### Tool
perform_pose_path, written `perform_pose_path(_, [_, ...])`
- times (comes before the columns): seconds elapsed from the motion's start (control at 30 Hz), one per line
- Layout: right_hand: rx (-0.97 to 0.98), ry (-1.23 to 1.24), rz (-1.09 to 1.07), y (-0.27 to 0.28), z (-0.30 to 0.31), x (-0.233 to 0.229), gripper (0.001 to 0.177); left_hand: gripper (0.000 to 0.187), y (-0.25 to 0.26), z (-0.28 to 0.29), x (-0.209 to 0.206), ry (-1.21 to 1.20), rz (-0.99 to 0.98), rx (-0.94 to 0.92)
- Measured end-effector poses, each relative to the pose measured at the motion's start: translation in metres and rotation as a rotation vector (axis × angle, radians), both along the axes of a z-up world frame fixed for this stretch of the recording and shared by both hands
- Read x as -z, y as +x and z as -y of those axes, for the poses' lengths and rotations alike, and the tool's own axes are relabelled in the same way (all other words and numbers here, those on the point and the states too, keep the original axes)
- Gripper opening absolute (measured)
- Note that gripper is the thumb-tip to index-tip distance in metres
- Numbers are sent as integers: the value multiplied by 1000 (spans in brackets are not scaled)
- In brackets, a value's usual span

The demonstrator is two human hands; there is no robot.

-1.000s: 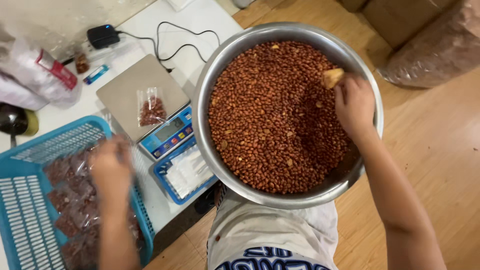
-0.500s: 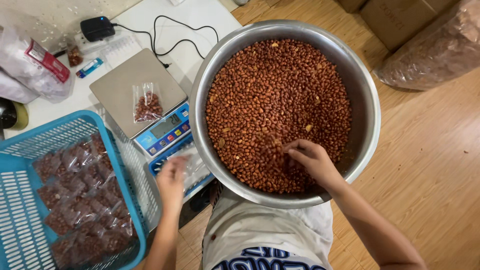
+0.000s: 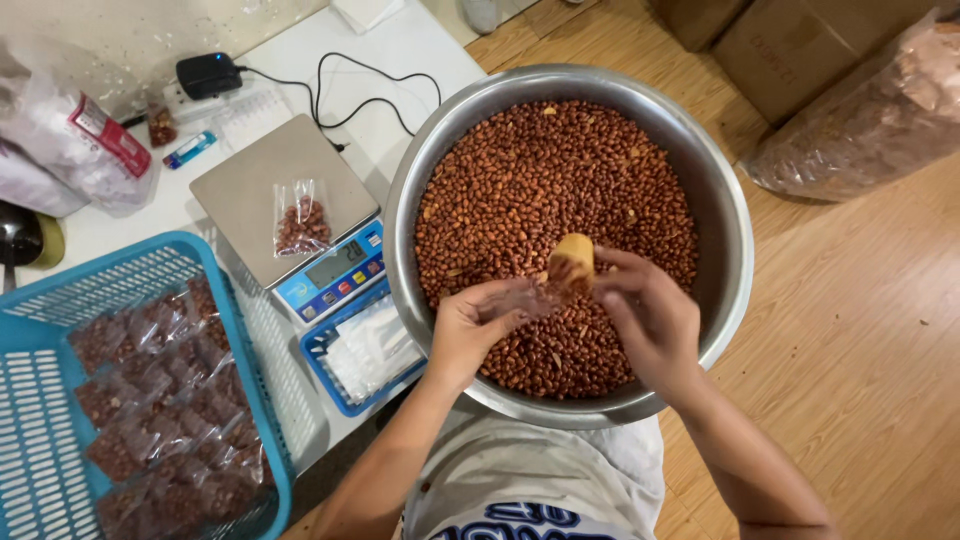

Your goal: The person scoops roasted peanuts from a large metal bowl using a small scoop, pours them into clear plastic bags placed on a digital scale, and then moves the filled bags into a blue basket. The process is repeated continuously throughout the clip.

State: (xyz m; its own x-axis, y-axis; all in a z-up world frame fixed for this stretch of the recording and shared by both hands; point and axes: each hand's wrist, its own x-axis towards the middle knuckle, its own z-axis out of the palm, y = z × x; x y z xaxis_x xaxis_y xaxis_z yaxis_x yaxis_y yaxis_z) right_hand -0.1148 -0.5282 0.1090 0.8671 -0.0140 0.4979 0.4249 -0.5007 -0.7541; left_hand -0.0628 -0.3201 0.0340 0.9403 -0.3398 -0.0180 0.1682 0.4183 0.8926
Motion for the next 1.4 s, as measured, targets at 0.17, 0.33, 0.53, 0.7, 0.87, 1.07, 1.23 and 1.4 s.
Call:
perform_pose_path(0.17, [-55, -423, 323, 1, 11, 35, 13, 38, -4, 9, 6, -40, -76, 39])
perform_pose_path(0.33, [31, -282, 283, 3, 7, 20, 12, 29, 8, -11, 6, 38, 3, -58])
perform_pose_path(0.53, [232, -666, -222, -10, 25, 70, 10, 29, 71, -113, -10, 168, 179, -536])
perform_pose_path(0.7, [157, -83, -485, -28, 11, 55, 17, 18, 177, -217, 157, 1066, 651, -820])
perform_pose_path(0.87, [88, -232, -465, -23, 18, 59, 17, 23, 186, -218, 106, 697, 541, -1018])
perform_pose_path(1.07, [60, -128, -374, -4, 9, 39, 14, 43, 129, -166, 4, 48, 306, -900])
perform_pose_path(1.23, [21, -10, -345, 11, -9, 31, 14, 28, 53, -99, 17, -104, -62, -551])
perform_pose_path(1.4, [-43, 264, -372, 23, -24, 50, 13, 41, -1, -33, 36, -575, -561, 97])
